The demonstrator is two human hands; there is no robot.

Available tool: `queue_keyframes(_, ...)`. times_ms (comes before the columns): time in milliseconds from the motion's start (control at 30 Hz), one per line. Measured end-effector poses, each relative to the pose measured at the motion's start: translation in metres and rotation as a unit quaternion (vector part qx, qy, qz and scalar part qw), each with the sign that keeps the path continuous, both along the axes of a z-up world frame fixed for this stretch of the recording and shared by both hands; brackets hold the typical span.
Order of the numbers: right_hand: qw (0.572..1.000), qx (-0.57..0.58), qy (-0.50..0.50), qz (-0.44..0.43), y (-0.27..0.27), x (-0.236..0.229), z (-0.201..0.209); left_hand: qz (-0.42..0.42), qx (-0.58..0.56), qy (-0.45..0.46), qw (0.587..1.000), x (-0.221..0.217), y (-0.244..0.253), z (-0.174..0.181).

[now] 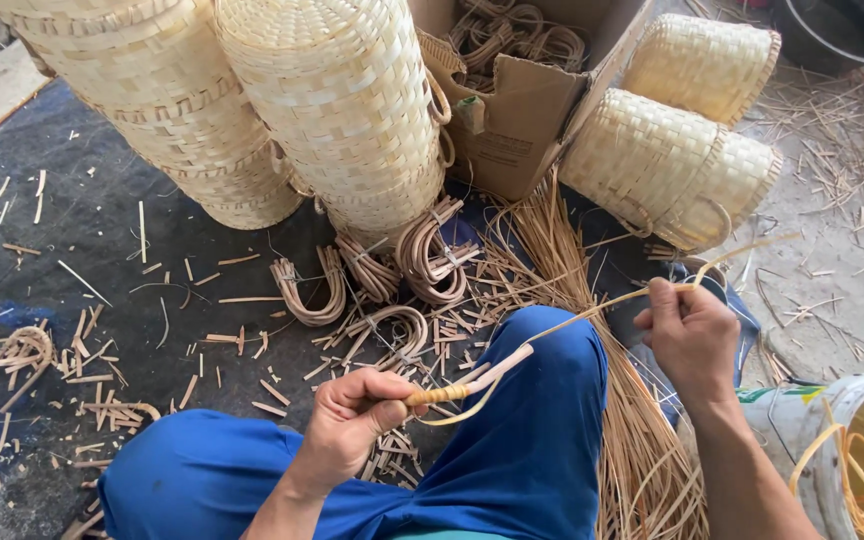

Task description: The person is shown weaving bamboo basket handles, using small strips of bamboo and a needle to tie them together.

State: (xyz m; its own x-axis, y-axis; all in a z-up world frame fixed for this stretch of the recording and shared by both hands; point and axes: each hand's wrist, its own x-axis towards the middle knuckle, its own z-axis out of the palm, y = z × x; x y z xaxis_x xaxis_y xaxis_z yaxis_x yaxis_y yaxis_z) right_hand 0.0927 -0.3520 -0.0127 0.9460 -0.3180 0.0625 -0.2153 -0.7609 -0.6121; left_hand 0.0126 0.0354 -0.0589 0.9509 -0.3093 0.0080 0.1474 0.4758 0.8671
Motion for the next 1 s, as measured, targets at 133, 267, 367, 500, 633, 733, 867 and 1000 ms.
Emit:
queue_keyframes(133, 0.999, 0.022, 0.021, -0.02, -0.009, -0.005, 0.013, 0.031, -0.033, 0.018, 0.999, -0.002, 0.0, -0.009)
queue_keyframes(267, 0.98, -0.19, 0.053, 0.014, -0.029, -0.025, 0.018, 0.043, -0.023, 0.026, 0.998, -0.003, 0.001, -0.008)
queue_keyframes(367, 0.975, -0.199, 0.102, -0.011, -0.037, -0.04, 0.023, 0.057, -0.034, 0.064, 0.996, -0.004, -0.002, -0.015)
queue_keyframes(500, 0.891, -0.296, 0.328, 0.109, -0.008, -0.058, 0.056, 0.078, -0.01, 0.081, 0.994, 0.002, -0.013, 0.016)
queue_keyframes(633, 0.929, -0.275, 0.08, 0.234, 0.054, -0.078, 0.069, 0.005, 0.016, 0.089, 0.996, 0.005, -0.029, 0.049)
queue_keyframes(733, 0.858, -0.138, -0.265, 0.418, 0.092, -0.073, 0.082, -0.024, 0.021, 0.117, 0.993, 0.014, -0.039, 0.054)
queue_keyframes(867, 0.743, -0.145, -0.335, 0.561, 0.123, -0.062, 0.092, -0.067, -0.016, 0.095, 0.993, 0.013, -0.043, 0.052)
queue_keyframes(1000, 0.718, -0.15, -0.365, 0.573, 0.127, -0.055, 0.1, -0.082, 0.005, 0.083, 0.993, 0.015, -0.041, 0.059)
